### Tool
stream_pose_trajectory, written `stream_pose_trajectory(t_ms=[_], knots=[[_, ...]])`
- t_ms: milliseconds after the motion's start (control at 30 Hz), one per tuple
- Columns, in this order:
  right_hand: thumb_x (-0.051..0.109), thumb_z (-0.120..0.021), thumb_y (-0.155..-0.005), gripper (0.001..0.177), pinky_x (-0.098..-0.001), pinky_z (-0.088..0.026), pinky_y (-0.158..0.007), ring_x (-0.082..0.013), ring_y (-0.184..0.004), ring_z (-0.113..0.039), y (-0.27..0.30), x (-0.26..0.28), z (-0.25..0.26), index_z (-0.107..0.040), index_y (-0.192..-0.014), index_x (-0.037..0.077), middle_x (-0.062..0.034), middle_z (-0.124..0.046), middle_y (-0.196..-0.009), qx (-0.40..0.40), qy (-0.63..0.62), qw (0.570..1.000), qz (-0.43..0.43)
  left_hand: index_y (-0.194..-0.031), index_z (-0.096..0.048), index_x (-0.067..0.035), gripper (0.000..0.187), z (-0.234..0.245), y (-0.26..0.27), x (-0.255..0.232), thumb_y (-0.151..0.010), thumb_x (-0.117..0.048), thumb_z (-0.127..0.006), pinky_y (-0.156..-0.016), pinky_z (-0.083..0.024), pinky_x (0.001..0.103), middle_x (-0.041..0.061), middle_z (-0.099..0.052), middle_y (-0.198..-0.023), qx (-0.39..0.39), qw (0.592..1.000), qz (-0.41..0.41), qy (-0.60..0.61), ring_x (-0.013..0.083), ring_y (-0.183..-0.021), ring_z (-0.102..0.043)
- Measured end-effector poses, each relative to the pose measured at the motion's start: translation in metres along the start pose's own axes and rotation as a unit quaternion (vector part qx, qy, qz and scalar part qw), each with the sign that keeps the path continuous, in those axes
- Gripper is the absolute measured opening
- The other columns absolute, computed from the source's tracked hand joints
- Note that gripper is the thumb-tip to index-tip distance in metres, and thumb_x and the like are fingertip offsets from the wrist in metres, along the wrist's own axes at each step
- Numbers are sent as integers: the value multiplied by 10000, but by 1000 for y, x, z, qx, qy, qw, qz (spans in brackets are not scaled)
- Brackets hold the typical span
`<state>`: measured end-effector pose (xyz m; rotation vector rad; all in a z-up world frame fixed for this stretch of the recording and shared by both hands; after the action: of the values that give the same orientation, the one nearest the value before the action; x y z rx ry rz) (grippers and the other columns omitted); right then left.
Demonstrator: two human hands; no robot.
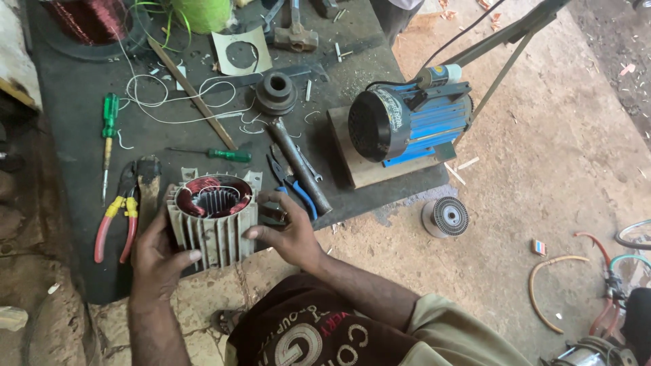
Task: The person handles a white wire and a metal motor housing on a workbench. They use pliers to strip the wire ends and insert the wire into the motor housing, then use a hammer to tap the housing. The person continues to adjust the wire and housing throughout the clip.
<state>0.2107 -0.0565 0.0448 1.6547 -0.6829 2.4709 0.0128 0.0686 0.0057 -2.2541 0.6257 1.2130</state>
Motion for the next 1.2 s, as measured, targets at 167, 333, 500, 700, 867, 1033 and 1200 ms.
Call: stream_pose_trajectory(t_ms=[167, 333, 500, 700, 867, 1033, 1200], knots=[[313, -744, -977, 425, -306, -552, -828, -110, -951, -647, -33, -11, 9, -680, -1191, -47, -84, -693, -1005, -17, 14, 999, -35, -1472, -544, -26, 810, -27, 20, 3, -738, -222, -825, -1072, -560, 394, 133, -669, -1313, -181, 971, 90, -129, 238, -1216, -664], [372, -654, -1005, 383, -245, -453, -574, -4, -639, -520, -68, -51, -9, -775, -933, 16, 82, -644, -652, 65, -33, 990, -121, -1514, -510, -12, 663, -37, 28, -6, -961, -308, -724, -925, -497, 315, 109, -654, -1298, -238, 964, 30, -116, 180, -1111, -615], [298, -731, -1086, 474, -351, -381, -621, -126, -694, -417, -69, -129, -18, -679, -809, -83, -2, -444, -651, 69, 112, 982, -134, -1429, -595, 31, 511, -20, 30, -13, -1001, -219, -724, -1046, -486, 304, 89, -698, -1304, -214, 947, 14, -241, 165, -1170, -625], [183, -697, -1023, 146, -367, -525, -886, -232, -976, -657, -53, -163, 2, -758, -1045, 51, -130, -697, -1029, -15, 181, 983, 16, -1389, -605, 11, 450, 6, 46, 18, -1039, -228, -755, -983, -545, 301, 120, -731, -1226, -219, 946, 13, -237, 149, -1090, -638], [348, -543, -1149, 428, -279, -500, -771, -102, -798, -597, -38, -91, -3, -758, -1204, -17, -54, -679, -943, 54, -80, 992, -83, -1647, -274, -40, 506, 1, 64, 30, -1206, -224, -442, -1220, -469, 321, 176, -498, -1572, -223, 917, -86, -321, 221, -1422, -504], [256, -589, -1011, 437, -317, -613, -948, -129, -981, -683, -33, -49, -14, -579, -1337, -36, -40, -703, -1160, 95, -252, 961, -67, -1682, -164, -89, 651, -14, 82, 50, -1097, -35, -444, -1291, -372, 392, 113, -172, -1730, -171, 940, -190, -225, 211, -1600, -218], [-7, -753, -1030, 449, -251, -488, -822, -88, -919, -553, -19, -63, -13, -553, -1430, -38, -25, -618, -1086, 112, -117, 987, 2, -1697, -106, -107, 895, -14, 84, 77, -1030, -58, -701, -1345, -270, 412, 153, -142, -1733, -218, 860, -184, -422, 278, -1589, -146]])
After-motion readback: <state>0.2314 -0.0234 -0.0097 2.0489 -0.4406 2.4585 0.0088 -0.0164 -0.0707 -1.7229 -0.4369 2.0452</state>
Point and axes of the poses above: each hand's wrist, its own y-axis away from the middle knuckle, its own z-axis out of the back of the hand, x = y × z, the point moved 4 cm from there along -y, towards the middle knuckle
